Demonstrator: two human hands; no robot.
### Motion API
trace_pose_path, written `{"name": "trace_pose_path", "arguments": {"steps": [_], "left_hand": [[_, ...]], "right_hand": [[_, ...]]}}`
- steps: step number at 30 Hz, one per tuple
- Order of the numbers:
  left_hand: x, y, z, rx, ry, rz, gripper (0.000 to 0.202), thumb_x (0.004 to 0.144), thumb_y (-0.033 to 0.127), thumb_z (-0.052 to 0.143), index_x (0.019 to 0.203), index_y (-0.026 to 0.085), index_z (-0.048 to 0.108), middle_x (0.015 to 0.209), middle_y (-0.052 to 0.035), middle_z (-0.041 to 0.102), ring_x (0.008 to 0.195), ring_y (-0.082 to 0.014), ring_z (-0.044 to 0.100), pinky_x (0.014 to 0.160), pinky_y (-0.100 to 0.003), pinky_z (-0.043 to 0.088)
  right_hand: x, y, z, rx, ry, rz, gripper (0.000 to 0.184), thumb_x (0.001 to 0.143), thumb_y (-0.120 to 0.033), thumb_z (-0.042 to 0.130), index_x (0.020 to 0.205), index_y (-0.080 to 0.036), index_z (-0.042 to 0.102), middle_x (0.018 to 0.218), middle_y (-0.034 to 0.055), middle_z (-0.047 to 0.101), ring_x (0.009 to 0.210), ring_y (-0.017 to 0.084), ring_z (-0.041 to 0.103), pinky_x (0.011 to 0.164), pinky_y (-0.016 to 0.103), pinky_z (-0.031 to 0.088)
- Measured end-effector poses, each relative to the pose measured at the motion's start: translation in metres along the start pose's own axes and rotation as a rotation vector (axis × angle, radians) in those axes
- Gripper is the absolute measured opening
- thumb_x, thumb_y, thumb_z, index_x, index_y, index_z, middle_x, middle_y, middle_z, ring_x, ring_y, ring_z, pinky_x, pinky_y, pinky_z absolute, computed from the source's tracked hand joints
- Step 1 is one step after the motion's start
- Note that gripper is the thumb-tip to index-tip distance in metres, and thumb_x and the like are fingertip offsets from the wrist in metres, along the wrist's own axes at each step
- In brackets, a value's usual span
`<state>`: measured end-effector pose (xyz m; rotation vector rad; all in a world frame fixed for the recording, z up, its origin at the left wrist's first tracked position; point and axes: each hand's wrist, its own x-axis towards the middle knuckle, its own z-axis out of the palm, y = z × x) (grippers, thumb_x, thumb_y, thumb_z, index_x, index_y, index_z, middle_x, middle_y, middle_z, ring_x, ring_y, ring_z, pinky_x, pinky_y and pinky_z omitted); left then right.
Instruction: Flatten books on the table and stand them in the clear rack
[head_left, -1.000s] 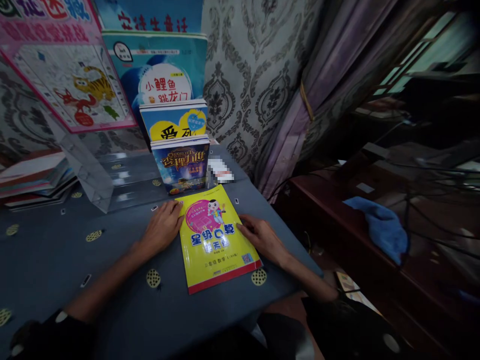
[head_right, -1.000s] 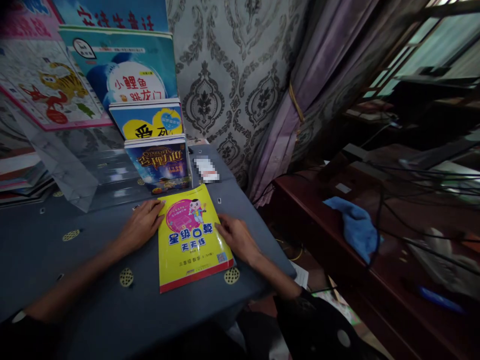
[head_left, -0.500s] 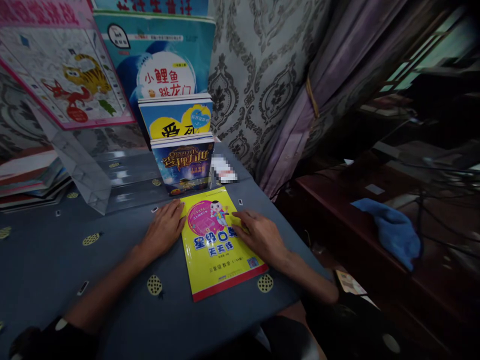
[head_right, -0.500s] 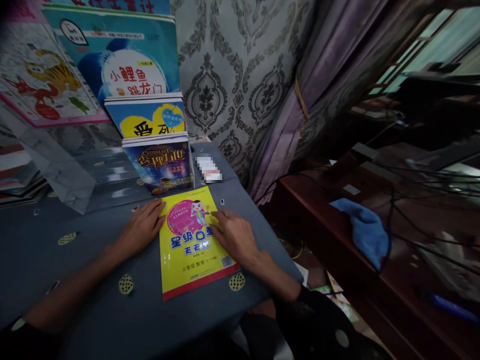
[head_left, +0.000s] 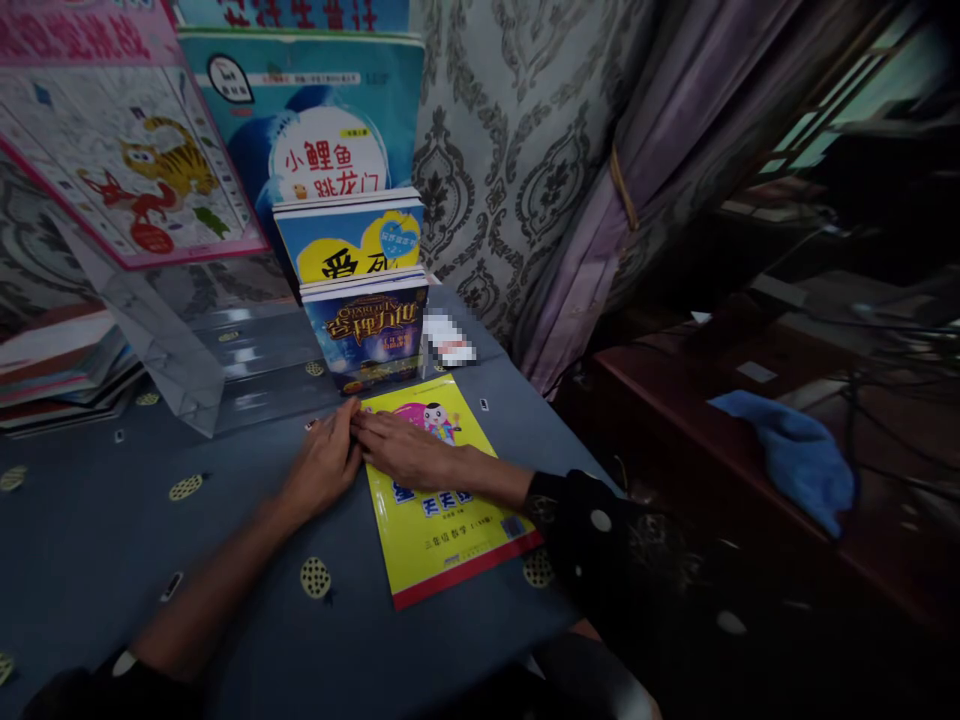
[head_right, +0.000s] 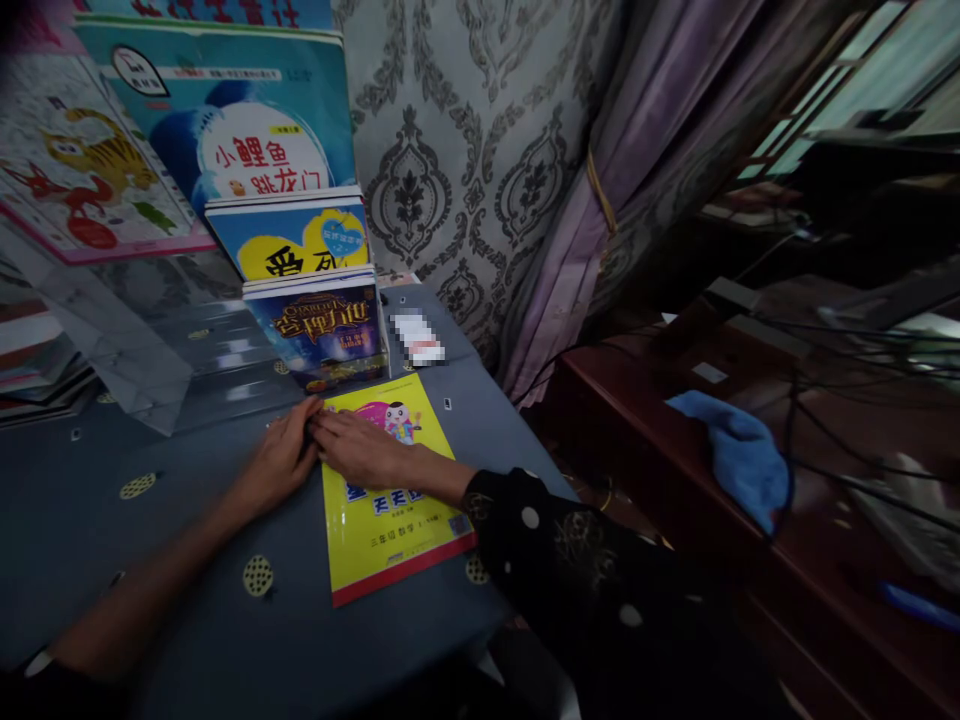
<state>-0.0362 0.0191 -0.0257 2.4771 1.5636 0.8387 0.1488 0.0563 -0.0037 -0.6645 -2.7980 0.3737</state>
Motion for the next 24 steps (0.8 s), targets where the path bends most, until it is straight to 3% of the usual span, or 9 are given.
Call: {"name": "trace_pose_path", "arguments": {"steps": [9, 18, 24], "left_hand": [[0.001, 0.0, -0.003, 0.009, -0.018, -0.005, 0.053, 0.096, 0.025, 0.045, 0.146, 0.015, 0.035, 0.138, -0.0204, 0.058, 0.126, -0.0325, 0.058, 0.107, -0.054, 0.046], [0.001, -0.005, -0.001, 0.035, -0.021, 0.002, 0.053, 0.097, 0.03, 0.045, 0.146, 0.013, 0.035, 0.135, -0.021, 0.06, 0.124, -0.0337, 0.059, 0.105, -0.055, 0.047], [0.002, -0.002, -0.001, 0.1, -0.024, 0.011, 0.05, 0.098, 0.031, 0.044, 0.144, 0.012, 0.038, 0.132, -0.0202, 0.062, 0.12, -0.0343, 0.061, 0.102, -0.055, 0.048]], "right_hand": [[-0.003, 0.019, -0.003, 0.061, 0.052, -0.078, 0.049, 0.104, -0.035, 0.048, 0.147, -0.013, 0.046, 0.152, 0.0179, 0.051, 0.145, 0.026, 0.042, 0.118, 0.048, 0.036], [-0.004, 0.022, -0.008, 0.061, 0.042, -0.054, 0.056, 0.103, -0.042, 0.049, 0.149, -0.009, 0.045, 0.156, 0.0192, 0.046, 0.147, 0.027, 0.039, 0.122, 0.047, 0.031], [-0.017, 0.033, -0.011, 0.017, 0.031, 0.065, 0.062, 0.101, -0.046, 0.053, 0.149, -0.008, 0.045, 0.156, 0.02, 0.045, 0.146, 0.03, 0.041, 0.121, 0.045, 0.034]]}}
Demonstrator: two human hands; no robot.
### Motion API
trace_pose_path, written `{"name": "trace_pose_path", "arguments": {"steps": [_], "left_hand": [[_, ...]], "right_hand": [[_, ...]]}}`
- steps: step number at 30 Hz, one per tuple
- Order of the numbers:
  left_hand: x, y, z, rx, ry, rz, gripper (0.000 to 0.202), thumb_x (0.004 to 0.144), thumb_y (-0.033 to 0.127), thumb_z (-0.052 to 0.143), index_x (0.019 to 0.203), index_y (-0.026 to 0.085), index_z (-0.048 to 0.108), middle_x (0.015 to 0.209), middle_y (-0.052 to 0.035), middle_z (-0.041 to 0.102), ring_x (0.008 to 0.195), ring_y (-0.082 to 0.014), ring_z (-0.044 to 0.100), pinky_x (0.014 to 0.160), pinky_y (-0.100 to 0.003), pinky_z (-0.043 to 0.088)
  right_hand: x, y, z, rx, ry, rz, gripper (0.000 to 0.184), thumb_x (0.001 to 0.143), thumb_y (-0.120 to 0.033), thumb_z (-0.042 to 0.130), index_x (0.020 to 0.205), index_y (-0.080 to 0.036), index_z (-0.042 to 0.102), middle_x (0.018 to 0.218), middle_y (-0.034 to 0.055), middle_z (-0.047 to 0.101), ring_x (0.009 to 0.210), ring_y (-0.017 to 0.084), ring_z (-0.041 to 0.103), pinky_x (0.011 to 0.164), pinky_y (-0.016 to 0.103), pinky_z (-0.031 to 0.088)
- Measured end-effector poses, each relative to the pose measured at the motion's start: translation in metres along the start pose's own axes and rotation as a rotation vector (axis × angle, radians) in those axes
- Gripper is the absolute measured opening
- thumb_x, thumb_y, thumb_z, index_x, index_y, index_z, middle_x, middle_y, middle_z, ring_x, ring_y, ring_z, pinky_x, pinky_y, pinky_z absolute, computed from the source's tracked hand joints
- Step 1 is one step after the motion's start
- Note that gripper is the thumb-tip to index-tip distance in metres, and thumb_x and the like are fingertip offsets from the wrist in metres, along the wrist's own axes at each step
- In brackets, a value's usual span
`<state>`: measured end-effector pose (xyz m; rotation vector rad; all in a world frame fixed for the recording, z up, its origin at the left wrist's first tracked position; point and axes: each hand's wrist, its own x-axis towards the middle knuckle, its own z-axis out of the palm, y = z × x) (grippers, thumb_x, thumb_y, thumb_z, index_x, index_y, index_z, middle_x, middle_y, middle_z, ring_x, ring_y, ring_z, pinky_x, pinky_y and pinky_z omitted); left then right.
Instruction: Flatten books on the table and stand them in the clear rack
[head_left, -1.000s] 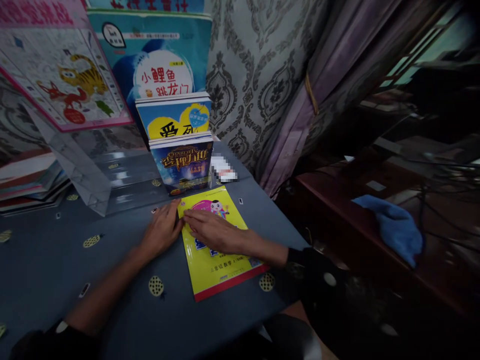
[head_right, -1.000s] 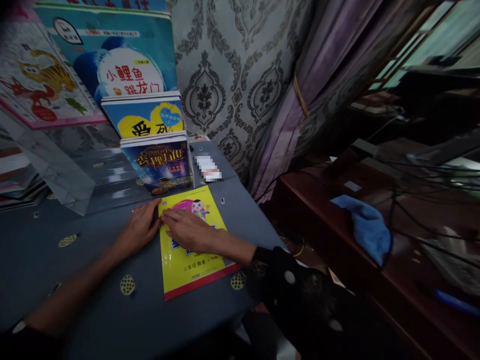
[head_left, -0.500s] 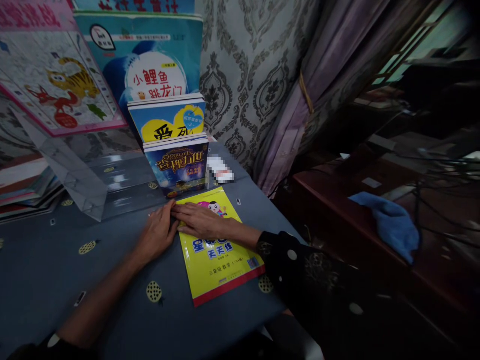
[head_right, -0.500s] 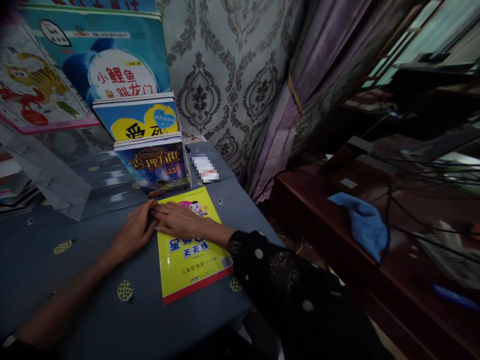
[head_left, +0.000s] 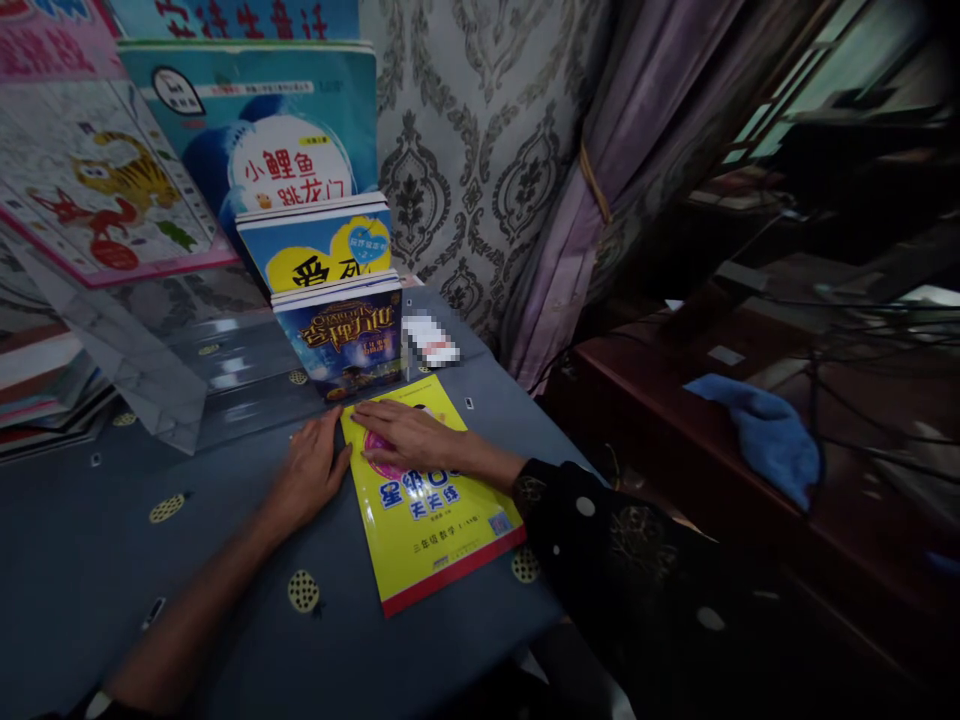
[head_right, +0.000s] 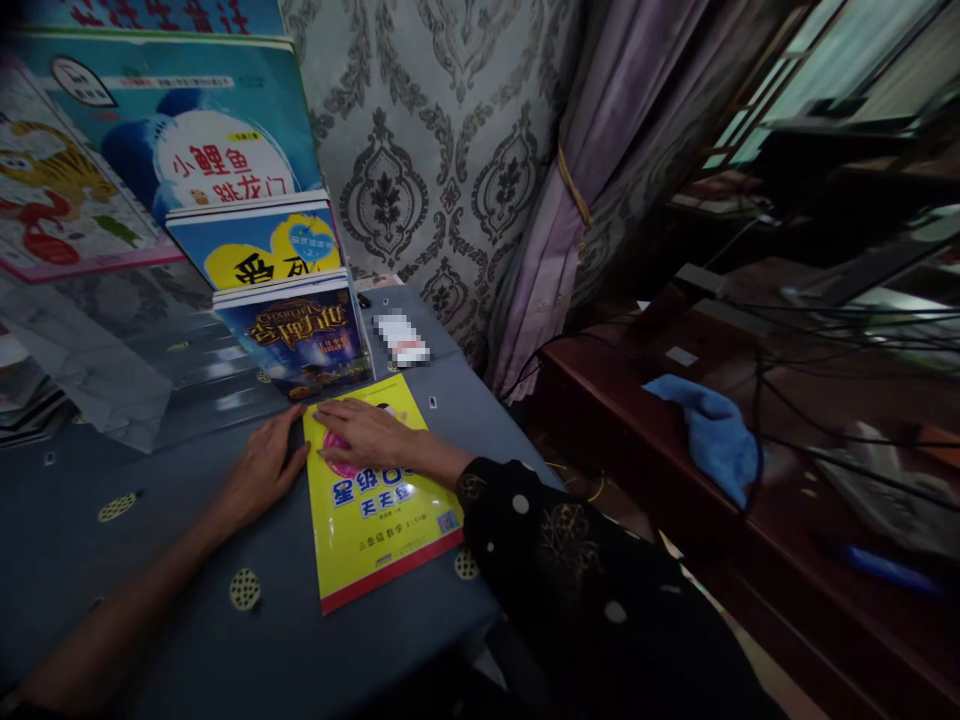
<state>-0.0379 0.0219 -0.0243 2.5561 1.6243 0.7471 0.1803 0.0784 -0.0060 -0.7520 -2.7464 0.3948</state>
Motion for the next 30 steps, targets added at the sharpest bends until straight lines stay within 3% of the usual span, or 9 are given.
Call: {"name": "trace_pose_path", "arguments": {"steps": [9, 17, 23, 30], "left_hand": [[-0.001, 0.001, -0.002, 0.017, -0.038, -0.023, 0.049, 0.099, 0.033, 0.042, 0.143, 0.013, 0.042, 0.134, -0.0191, 0.062, 0.124, -0.0337, 0.058, 0.103, -0.054, 0.047], [-0.002, 0.0, -0.003, 0.024, -0.048, 0.011, 0.045, 0.102, 0.039, 0.037, 0.139, 0.018, 0.051, 0.145, -0.0165, 0.057, 0.134, -0.0329, 0.053, 0.109, -0.057, 0.044], [0.0, 0.003, -0.001, 0.125, -0.119, 0.064, 0.057, 0.104, 0.051, 0.032, 0.143, 0.014, 0.05, 0.151, -0.0179, 0.051, 0.144, -0.0328, 0.044, 0.114, -0.055, 0.041], [0.021, 0.016, 0.011, 0.105, -0.263, 0.122, 0.07, 0.103, 0.059, 0.03, 0.151, 0.01, 0.04, 0.159, -0.0187, 0.04, 0.149, -0.0315, 0.034, 0.12, -0.05, 0.035]], "right_hand": [[-0.032, 0.025, -0.006, -0.003, 0.042, 0.082, 0.064, 0.101, -0.05, 0.049, 0.15, -0.009, 0.045, 0.158, 0.0192, 0.043, 0.149, 0.029, 0.036, 0.123, 0.046, 0.031], [-0.068, 0.061, -0.017, 0.094, 0.172, 0.236, 0.057, 0.104, -0.047, 0.039, 0.147, -0.01, 0.049, 0.156, 0.0204, 0.044, 0.148, 0.031, 0.038, 0.121, 0.055, 0.034], [-0.07, 0.073, -0.026, 0.316, 0.254, 0.257, 0.056, 0.105, -0.054, 0.03, 0.145, -0.021, 0.054, 0.149, 0.0104, 0.057, 0.138, 0.028, 0.052, 0.117, 0.053, 0.041], [-0.071, 0.072, -0.036, 0.451, 0.268, 0.317, 0.059, 0.104, -0.058, 0.03, 0.148, -0.024, 0.05, 0.146, 0.0086, 0.059, 0.134, 0.027, 0.056, 0.116, 0.05, 0.043]]}}
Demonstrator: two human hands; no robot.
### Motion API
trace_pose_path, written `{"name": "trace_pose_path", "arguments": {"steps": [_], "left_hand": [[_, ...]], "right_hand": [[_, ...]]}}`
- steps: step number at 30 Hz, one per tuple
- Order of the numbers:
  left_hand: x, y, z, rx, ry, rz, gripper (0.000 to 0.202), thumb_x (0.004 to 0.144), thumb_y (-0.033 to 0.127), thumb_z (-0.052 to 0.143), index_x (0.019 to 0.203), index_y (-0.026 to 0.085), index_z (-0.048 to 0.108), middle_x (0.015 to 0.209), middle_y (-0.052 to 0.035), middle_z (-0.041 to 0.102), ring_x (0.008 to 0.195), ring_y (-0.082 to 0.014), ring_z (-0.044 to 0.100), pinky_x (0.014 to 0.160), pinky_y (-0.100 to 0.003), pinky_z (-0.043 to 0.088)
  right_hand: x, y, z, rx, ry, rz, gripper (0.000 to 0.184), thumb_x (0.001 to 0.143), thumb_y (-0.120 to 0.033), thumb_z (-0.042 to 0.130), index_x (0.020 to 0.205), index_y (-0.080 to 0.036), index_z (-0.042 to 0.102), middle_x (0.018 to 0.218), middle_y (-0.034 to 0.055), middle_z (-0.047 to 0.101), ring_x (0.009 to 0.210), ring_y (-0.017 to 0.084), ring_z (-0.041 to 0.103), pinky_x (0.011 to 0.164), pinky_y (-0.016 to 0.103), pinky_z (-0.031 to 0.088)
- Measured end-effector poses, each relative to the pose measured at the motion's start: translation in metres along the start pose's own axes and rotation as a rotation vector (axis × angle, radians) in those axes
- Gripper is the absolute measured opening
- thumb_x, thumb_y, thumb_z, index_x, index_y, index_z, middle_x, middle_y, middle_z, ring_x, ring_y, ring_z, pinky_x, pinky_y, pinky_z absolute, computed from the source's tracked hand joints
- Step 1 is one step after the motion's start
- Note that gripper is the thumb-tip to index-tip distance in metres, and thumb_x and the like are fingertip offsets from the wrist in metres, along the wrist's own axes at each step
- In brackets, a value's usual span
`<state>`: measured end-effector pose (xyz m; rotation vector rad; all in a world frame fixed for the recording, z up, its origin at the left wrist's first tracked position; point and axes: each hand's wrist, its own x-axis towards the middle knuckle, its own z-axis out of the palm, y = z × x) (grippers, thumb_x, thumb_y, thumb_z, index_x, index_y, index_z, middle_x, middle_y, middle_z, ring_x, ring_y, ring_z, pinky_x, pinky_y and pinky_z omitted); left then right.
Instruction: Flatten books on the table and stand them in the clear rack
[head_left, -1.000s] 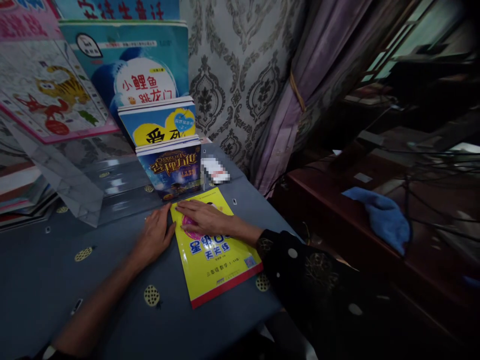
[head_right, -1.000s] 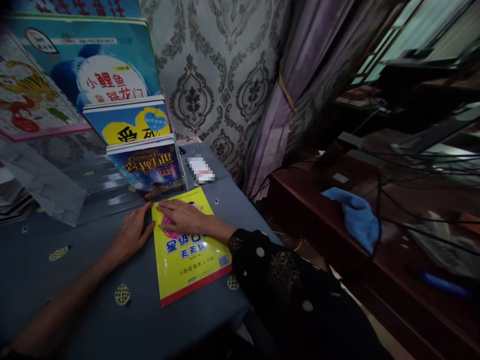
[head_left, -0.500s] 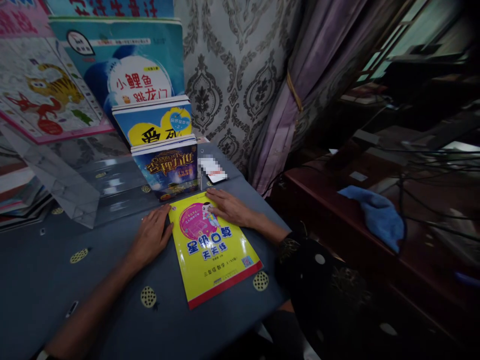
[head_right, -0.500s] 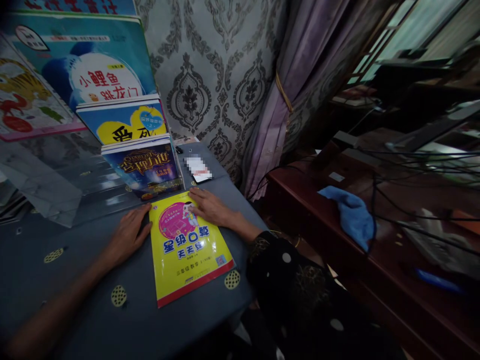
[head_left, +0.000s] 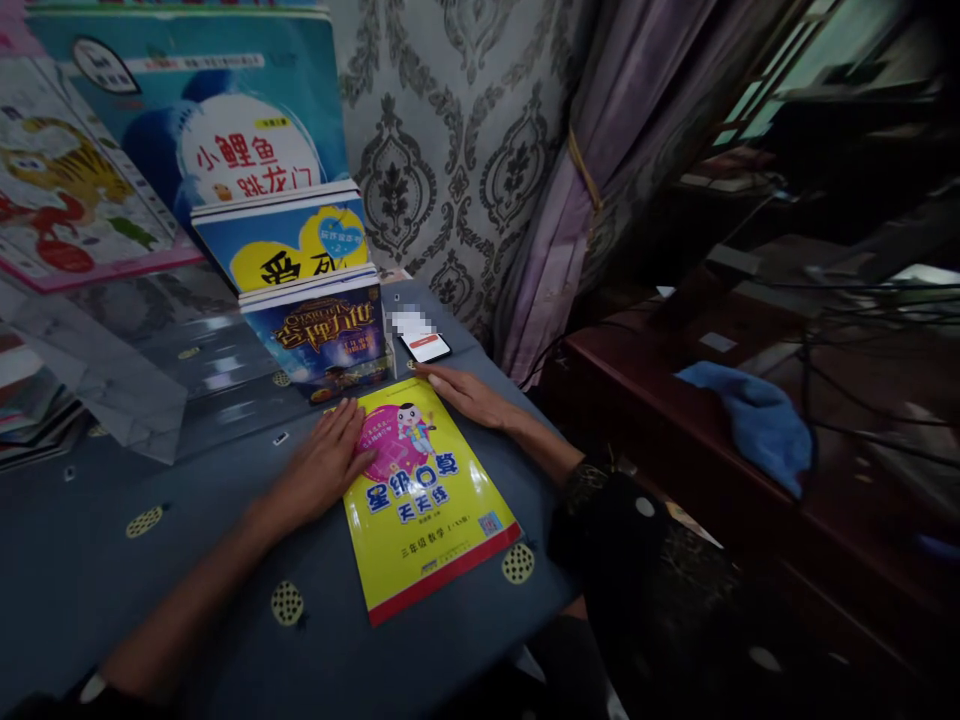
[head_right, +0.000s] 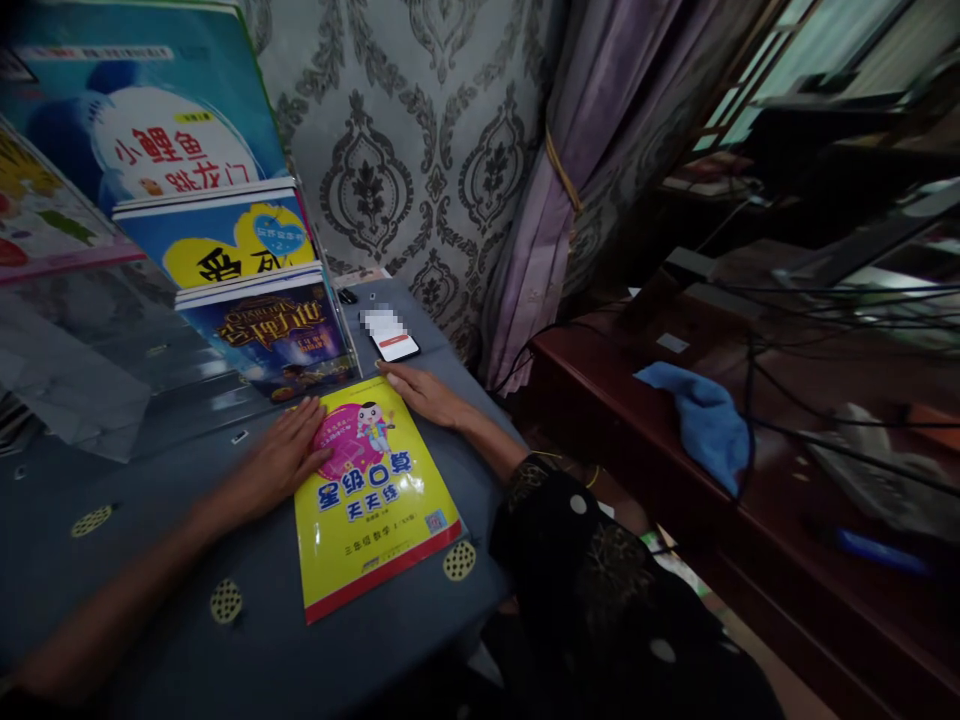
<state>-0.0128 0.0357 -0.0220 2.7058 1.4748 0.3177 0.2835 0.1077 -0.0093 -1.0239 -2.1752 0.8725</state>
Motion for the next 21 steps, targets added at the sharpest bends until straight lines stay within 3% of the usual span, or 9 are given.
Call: {"name": "trace_pose_path", "arguments": {"steps": [12, 21], "left_hand": [[0.08, 0.026, 0.001, -0.118, -0.137, 0.292, 0.068, 0.104, 0.056, 0.03, 0.155, 0.012, 0.033, 0.163, -0.015, 0.032, 0.154, -0.024, 0.025, 0.125, -0.043, 0.022], [0.084, 0.037, 0.001, -0.091, -0.153, 0.357, 0.064, 0.105, 0.051, 0.028, 0.155, 0.012, 0.034, 0.164, -0.0132, 0.032, 0.154, -0.0238, 0.025, 0.126, -0.044, 0.019]], "right_hand": [[0.002, 0.005, 0.0, 0.053, 0.002, -0.005, 0.063, 0.104, -0.061, 0.03, 0.15, -0.023, 0.045, 0.148, 0.0098, 0.058, 0.136, 0.024, 0.054, 0.118, 0.05, 0.038], [0.001, 0.007, 0.002, -0.009, -0.008, -0.023, 0.059, 0.104, -0.06, 0.03, 0.149, -0.026, 0.048, 0.153, 0.0049, 0.053, 0.139, 0.023, 0.051, 0.119, 0.048, 0.037]]}}
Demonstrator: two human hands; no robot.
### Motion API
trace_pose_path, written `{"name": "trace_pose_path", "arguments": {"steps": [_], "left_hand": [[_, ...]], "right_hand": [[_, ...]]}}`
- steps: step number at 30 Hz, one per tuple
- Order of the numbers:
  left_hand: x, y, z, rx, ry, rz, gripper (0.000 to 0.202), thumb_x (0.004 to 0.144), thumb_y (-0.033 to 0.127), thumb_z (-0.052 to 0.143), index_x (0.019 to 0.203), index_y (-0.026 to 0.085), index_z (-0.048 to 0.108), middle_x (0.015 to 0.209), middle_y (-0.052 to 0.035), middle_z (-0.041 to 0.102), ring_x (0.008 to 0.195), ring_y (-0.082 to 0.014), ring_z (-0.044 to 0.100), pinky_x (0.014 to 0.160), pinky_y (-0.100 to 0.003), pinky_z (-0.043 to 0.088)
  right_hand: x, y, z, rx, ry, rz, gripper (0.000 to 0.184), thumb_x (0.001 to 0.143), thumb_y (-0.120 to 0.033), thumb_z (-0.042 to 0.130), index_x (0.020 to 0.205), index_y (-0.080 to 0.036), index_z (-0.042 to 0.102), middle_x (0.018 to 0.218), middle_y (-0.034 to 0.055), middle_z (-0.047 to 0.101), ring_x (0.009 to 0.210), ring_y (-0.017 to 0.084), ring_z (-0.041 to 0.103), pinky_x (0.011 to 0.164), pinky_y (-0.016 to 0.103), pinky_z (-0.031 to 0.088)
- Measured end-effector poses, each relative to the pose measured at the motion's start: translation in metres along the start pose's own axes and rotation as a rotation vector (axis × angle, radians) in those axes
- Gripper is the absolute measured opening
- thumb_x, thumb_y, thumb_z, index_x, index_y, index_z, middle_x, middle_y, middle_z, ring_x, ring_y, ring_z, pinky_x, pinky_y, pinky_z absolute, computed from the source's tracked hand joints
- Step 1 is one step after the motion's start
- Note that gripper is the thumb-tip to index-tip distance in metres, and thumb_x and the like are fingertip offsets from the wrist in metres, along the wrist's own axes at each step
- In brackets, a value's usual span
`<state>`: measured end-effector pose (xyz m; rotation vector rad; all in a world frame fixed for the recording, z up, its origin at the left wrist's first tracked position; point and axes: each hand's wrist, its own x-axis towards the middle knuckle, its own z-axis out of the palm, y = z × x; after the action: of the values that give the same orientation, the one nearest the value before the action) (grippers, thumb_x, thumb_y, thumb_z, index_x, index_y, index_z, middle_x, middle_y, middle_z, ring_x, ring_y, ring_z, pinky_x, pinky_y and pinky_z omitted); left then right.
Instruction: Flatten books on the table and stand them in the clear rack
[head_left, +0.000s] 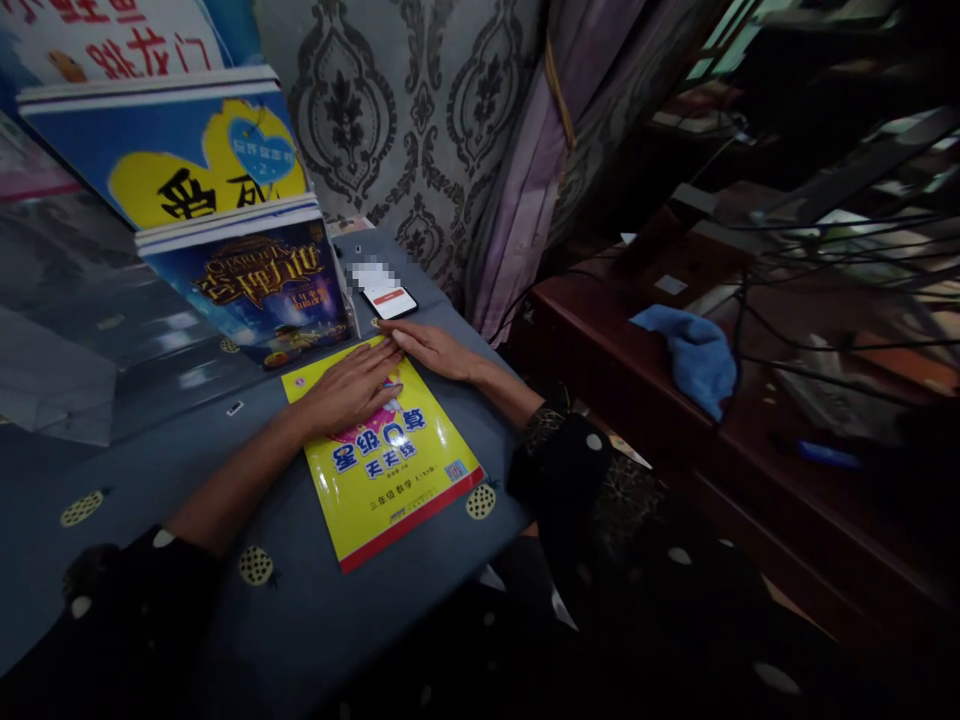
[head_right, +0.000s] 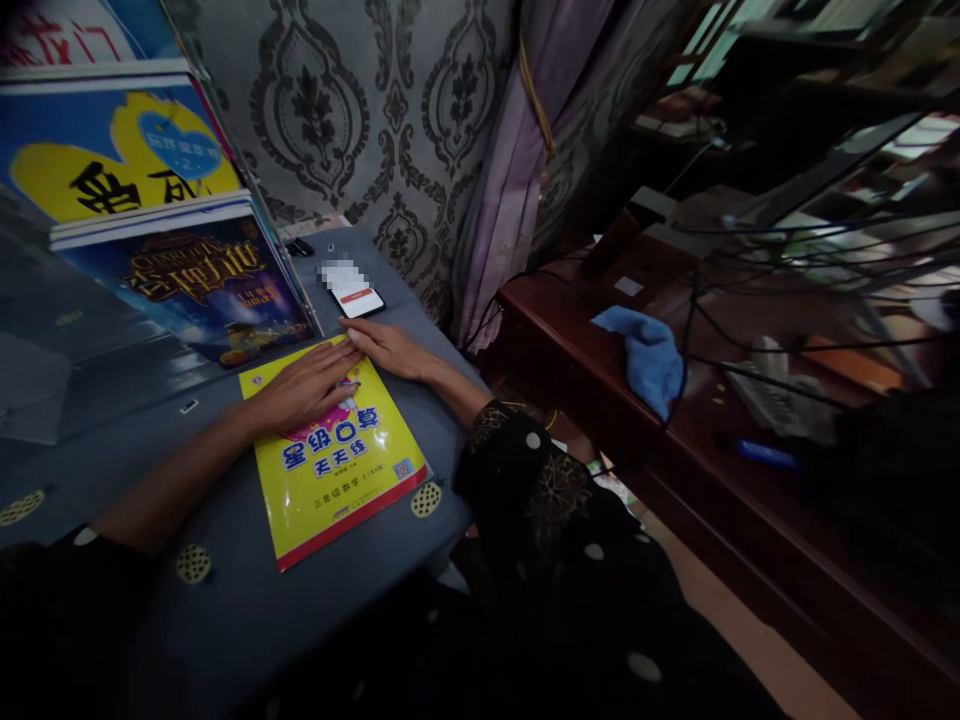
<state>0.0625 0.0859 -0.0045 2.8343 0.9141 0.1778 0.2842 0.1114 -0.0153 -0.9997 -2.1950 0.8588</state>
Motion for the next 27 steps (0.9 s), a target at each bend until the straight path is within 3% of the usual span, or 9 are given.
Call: {"name": "trace_pose_path", "arguments": {"steps": [7, 19, 27], "left_hand": [[-0.005, 0.025, -0.003, -0.074, -0.067, 0.084, 0.06, 0.106, 0.052, 0.028, 0.154, 0.018, 0.037, 0.165, -0.009, 0.031, 0.154, -0.0242, 0.024, 0.126, -0.047, 0.019], [-0.031, 0.088, 0.002, -0.135, -0.126, 0.296, 0.054, 0.107, 0.051, 0.028, 0.152, 0.023, 0.038, 0.164, -0.0076, 0.033, 0.154, -0.0211, 0.024, 0.127, -0.047, 0.015], [-0.038, 0.105, 0.005, -0.11, -0.131, 0.293, 0.051, 0.105, 0.053, 0.035, 0.15, 0.028, 0.043, 0.164, -0.008, 0.033, 0.154, -0.0239, 0.025, 0.126, -0.052, 0.015]], "right_hand": [[-0.001, -0.003, 0.0, -0.019, -0.012, 0.017, 0.059, 0.105, -0.059, 0.029, 0.147, -0.024, 0.051, 0.151, 0.0044, 0.054, 0.137, 0.021, 0.052, 0.119, 0.044, 0.038], [0.0, -0.004, 0.0, -0.057, -0.021, 0.001, 0.065, 0.103, -0.065, 0.027, 0.144, -0.022, 0.054, 0.152, 0.0051, 0.054, 0.139, 0.024, 0.05, 0.12, 0.046, 0.036], [-0.001, -0.007, -0.001, -0.057, -0.014, -0.004, 0.066, 0.103, -0.065, 0.027, 0.142, -0.02, 0.056, 0.149, 0.007, 0.057, 0.136, 0.025, 0.053, 0.118, 0.048, 0.038]]}}
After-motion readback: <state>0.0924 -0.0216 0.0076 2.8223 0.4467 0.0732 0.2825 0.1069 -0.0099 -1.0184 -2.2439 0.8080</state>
